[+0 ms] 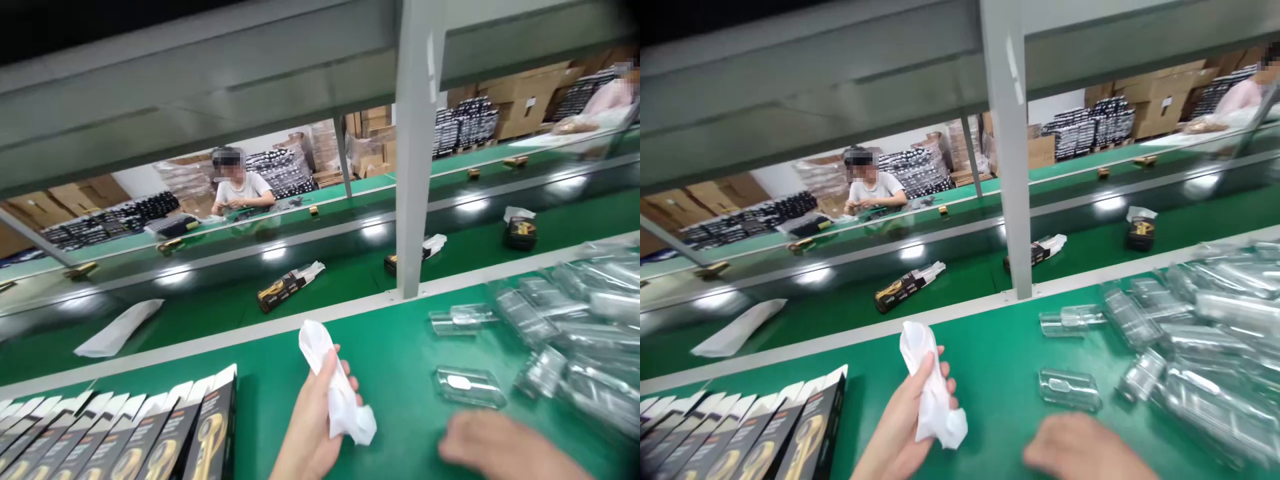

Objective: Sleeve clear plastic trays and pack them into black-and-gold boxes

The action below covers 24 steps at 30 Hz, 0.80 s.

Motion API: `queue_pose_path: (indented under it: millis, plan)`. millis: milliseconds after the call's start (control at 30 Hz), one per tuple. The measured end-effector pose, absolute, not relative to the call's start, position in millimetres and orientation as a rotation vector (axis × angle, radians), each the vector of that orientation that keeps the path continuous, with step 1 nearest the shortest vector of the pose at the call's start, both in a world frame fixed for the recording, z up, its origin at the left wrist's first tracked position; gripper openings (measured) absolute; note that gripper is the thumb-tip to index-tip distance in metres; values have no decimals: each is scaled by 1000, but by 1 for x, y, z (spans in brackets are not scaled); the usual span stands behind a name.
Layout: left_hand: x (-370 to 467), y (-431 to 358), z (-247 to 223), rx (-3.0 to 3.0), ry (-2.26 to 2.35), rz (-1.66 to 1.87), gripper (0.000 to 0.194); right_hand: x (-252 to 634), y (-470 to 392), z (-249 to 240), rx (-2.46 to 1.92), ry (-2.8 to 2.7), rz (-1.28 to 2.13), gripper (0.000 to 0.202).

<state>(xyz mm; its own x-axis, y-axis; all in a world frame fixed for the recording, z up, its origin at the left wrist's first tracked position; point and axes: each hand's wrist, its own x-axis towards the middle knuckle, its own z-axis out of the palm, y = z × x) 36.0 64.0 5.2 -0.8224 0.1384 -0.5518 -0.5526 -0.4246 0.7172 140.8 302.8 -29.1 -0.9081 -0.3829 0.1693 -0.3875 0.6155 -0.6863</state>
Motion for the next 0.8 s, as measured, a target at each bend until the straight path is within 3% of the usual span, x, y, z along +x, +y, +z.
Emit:
queue_pose_path:
  millis: [100, 167, 333, 500, 667, 800]
  plan:
    - [48, 68, -9, -508, 1388, 2187, 30, 138, 345, -66, 435, -2762, 301, 45]
    - [58, 78, -22, -460, 1427, 2135, 32, 133, 356, -82, 371, -2737, 74, 47]
    - [79, 116, -50, -380, 1509, 2249, 64, 133, 316, -62, 132, -2695, 515, 51]
    - [91, 142, -42, -408, 1100, 2445, 76, 131, 256, -31, 152, -2619, 975, 31]
    - [97, 141, -35, -498, 1013, 2468, 82, 123, 240, -47, 194, -2571, 714, 34]
    - [97, 140, -45, -399, 1159, 2516, 101, 124, 240, -60, 274, -2562, 506, 44]
